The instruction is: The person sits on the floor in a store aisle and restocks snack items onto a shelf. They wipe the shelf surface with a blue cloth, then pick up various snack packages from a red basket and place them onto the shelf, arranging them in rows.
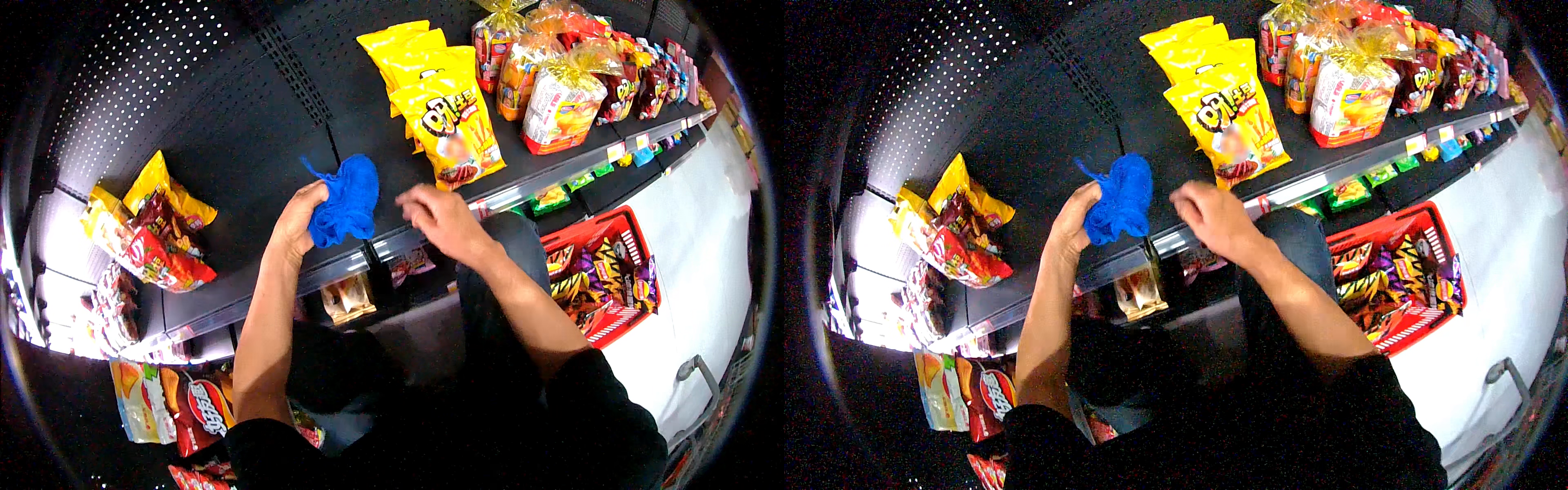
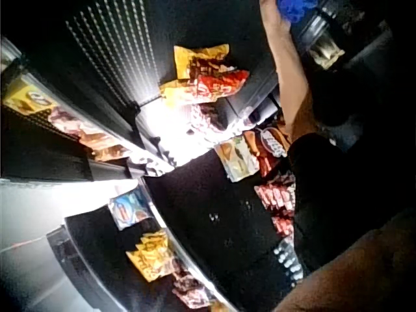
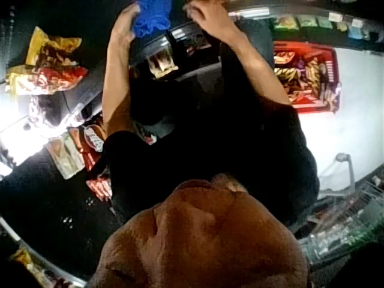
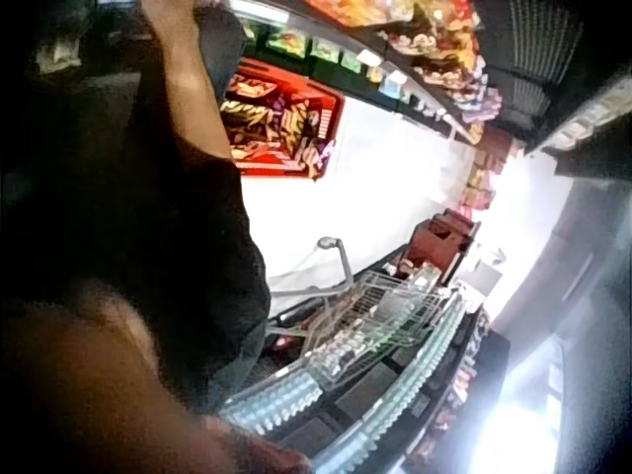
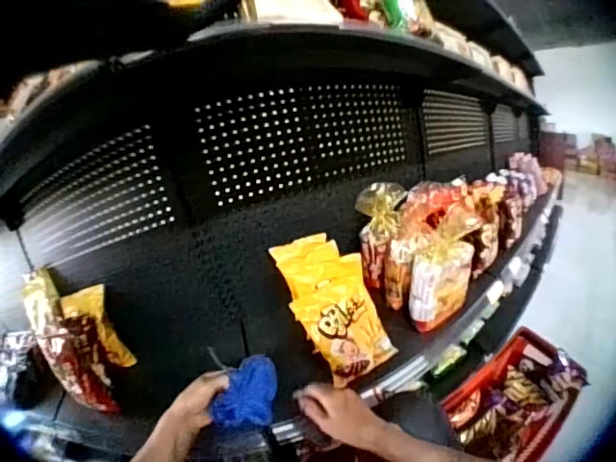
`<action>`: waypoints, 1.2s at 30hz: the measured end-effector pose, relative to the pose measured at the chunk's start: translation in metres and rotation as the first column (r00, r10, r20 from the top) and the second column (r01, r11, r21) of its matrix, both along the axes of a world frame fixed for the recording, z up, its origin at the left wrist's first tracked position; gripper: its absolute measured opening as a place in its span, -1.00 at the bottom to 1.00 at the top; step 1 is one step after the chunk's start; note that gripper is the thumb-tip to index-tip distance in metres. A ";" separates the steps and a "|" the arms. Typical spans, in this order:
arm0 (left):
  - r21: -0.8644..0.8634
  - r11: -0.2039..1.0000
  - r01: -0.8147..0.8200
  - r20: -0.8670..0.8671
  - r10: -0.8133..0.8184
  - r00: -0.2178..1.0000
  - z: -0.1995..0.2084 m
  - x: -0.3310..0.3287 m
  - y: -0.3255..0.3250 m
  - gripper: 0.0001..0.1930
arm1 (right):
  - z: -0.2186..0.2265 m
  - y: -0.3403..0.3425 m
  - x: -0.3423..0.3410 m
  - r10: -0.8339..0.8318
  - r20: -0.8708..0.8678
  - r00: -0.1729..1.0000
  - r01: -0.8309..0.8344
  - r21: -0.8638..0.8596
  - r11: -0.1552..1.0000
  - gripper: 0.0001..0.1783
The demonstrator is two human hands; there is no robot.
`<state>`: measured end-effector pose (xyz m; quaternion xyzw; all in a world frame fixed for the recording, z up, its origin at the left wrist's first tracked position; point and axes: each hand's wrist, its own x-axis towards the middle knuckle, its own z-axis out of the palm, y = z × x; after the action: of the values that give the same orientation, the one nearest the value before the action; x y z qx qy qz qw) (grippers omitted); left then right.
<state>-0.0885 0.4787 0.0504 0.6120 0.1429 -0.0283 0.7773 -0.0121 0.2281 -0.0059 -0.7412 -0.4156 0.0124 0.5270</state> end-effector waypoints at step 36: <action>0.108 0.964 0.244 0.096 -0.255 0.962 -0.022 -0.067 -0.103 -0.66 | 0.002 -0.362 -0.137 -0.710 -0.563 0.423 0.886 0.092 0.455 -0.62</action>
<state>-0.1552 0.3754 0.0281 0.6620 0.0231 -0.0859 0.7442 -0.1491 -0.1342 -0.0042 -0.7069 0.1372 -0.1556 0.6762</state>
